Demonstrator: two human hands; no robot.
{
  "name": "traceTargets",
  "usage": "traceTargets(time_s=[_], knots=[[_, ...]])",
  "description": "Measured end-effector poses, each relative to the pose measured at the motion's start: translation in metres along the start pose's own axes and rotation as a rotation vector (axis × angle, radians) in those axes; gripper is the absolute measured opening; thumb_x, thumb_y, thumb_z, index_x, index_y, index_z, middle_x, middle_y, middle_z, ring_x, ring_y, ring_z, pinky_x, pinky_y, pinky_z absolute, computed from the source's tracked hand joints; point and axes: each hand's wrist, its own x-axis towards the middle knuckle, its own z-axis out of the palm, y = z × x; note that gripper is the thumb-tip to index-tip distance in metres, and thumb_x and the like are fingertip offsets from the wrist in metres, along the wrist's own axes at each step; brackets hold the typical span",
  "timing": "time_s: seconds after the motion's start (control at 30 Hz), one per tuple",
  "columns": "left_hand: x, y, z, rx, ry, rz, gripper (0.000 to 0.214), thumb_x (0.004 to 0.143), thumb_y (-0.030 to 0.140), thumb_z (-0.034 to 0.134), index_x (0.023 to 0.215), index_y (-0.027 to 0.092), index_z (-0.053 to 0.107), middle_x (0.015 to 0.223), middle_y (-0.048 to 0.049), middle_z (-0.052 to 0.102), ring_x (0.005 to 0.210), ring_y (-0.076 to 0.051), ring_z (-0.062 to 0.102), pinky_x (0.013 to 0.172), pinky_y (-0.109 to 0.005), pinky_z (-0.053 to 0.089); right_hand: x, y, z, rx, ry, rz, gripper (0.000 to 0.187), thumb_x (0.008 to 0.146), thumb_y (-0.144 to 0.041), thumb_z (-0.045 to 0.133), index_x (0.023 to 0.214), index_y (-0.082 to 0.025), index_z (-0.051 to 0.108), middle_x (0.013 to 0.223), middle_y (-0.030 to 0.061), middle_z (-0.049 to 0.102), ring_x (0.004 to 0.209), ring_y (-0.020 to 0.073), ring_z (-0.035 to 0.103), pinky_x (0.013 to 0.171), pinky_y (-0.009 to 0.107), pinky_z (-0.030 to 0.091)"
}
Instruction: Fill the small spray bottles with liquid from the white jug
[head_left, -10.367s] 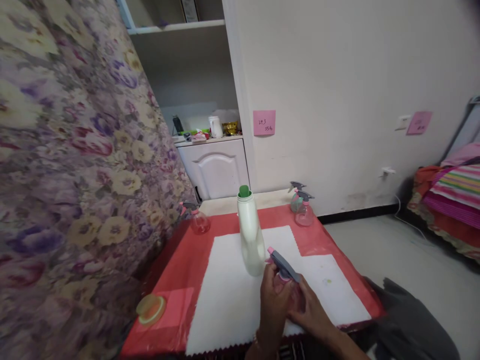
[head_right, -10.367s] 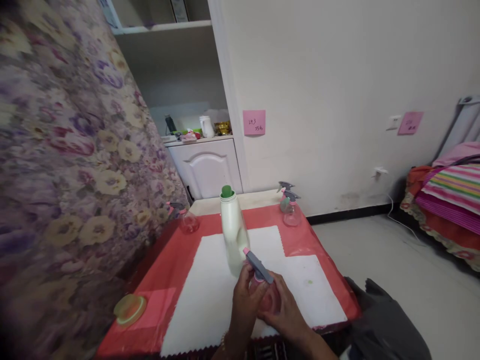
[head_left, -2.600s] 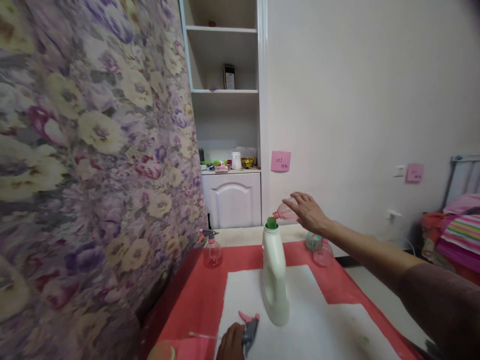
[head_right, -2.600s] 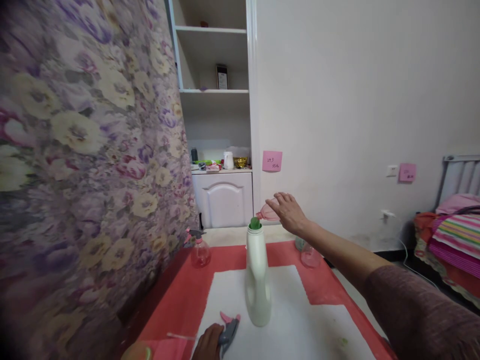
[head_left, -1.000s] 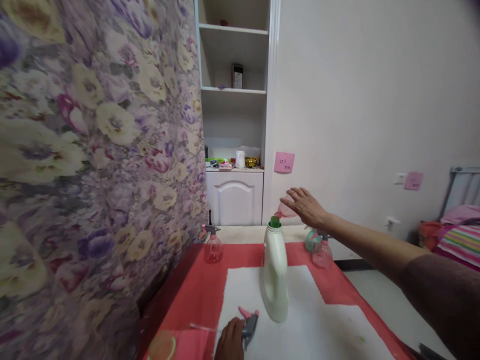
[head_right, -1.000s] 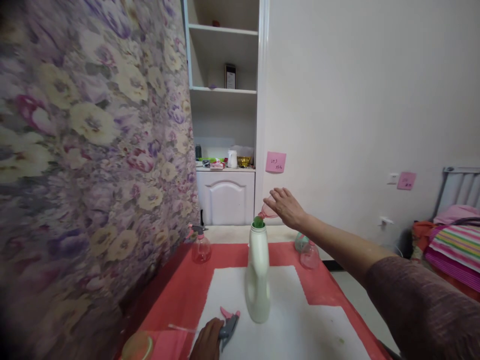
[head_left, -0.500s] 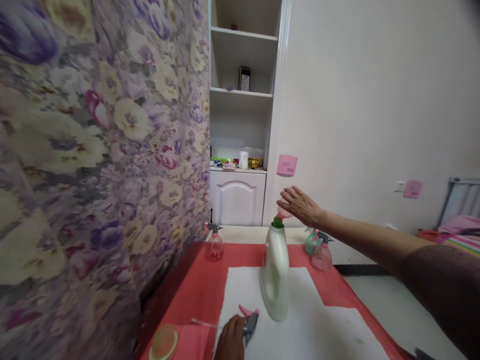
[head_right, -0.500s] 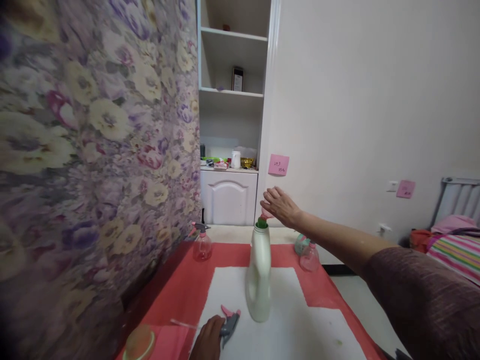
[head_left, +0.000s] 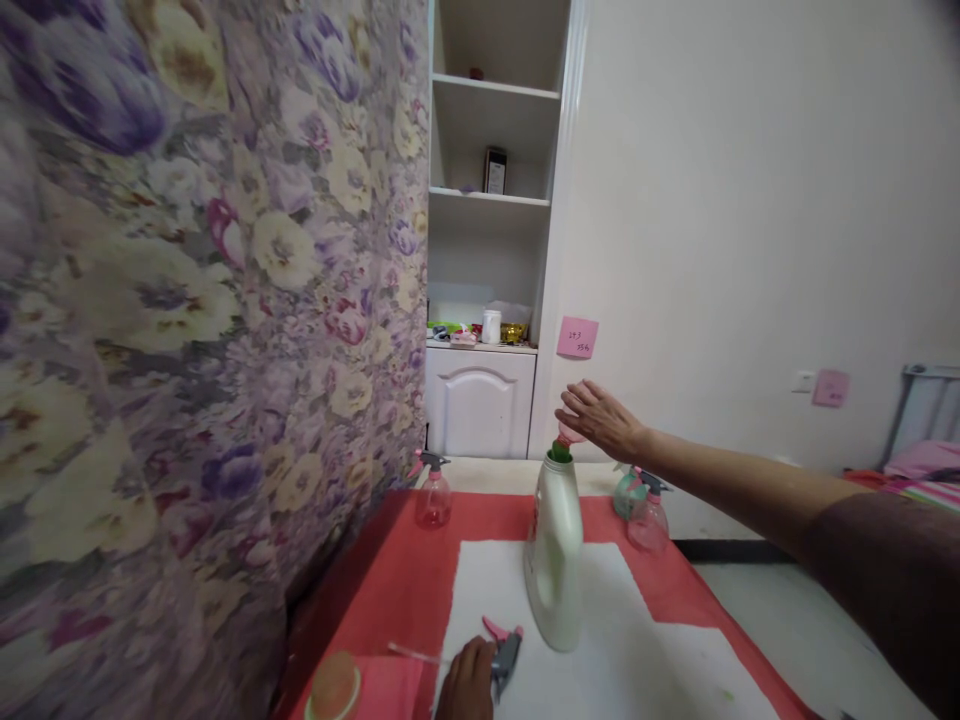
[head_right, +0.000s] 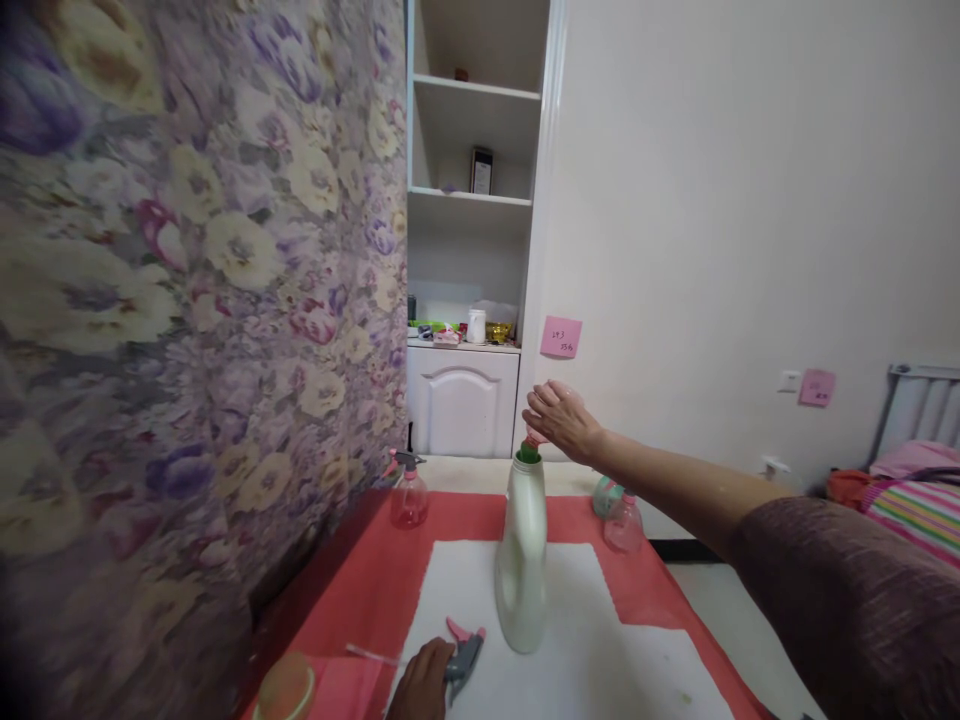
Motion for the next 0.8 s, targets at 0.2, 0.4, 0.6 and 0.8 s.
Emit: traceTargets(time_s=[0.2, 0.4, 0.6, 0.8], knots=[[0.001, 0.006, -0.010, -0.015, -0.017, -0.014, 0.061, 0.076, -0.003, 0.034, 0.125, 0.018, 0.065, 0.130, -0.0090, 0.067, 0.123, -0.022, 0.060, 0.105, -0.035, 0.048, -0.006, 0.003, 0.003, -0.001, -0.005, 0.012, 0.039, 0.089, -0.008, 0.051, 0.125, -0.021, 0.058, 0.133, 0.0128, 0.057, 0.128, 0.0314, 0.045, 0.112, 0.049, 0.028], [-0.001, 0.007, -0.014, -0.067, 0.043, -0.004, 0.059, 0.078, 0.000, 0.034, 0.124, 0.021, 0.065, 0.129, -0.0075, 0.068, 0.121, -0.022, 0.062, 0.103, -0.037, 0.050, -0.010, 0.005, 0.007, 0.032, -0.019, 0.035, 0.040, 0.090, -0.008, 0.049, 0.128, -0.019, 0.057, 0.135, 0.0148, 0.056, 0.130, 0.0339, 0.045, 0.111, 0.052, 0.029], [0.000, 0.004, -0.010, -0.066, 0.079, 0.009, 0.056, 0.076, 0.002, 0.038, 0.120, 0.019, 0.067, 0.125, -0.0080, 0.070, 0.118, -0.023, 0.063, 0.100, -0.035, 0.052, -0.013, 0.005, 0.012, 0.117, -0.032, 0.071, 0.043, 0.090, -0.006, 0.046, 0.130, -0.020, 0.056, 0.138, 0.0150, 0.055, 0.133, 0.0339, 0.042, 0.112, 0.052, 0.027], [-0.003, -0.007, 0.005, -0.036, 0.191, 0.103, 0.055, 0.078, 0.000, 0.036, 0.119, 0.022, 0.067, 0.120, -0.0067, 0.072, 0.113, -0.023, 0.067, 0.095, -0.035, 0.056, -0.018, 0.005, 0.017, 0.261, -0.040, 0.135, 0.049, 0.088, -0.002, 0.045, 0.131, -0.022, 0.055, 0.140, 0.0127, 0.053, 0.136, 0.0329, 0.038, 0.115, 0.052, 0.022]])
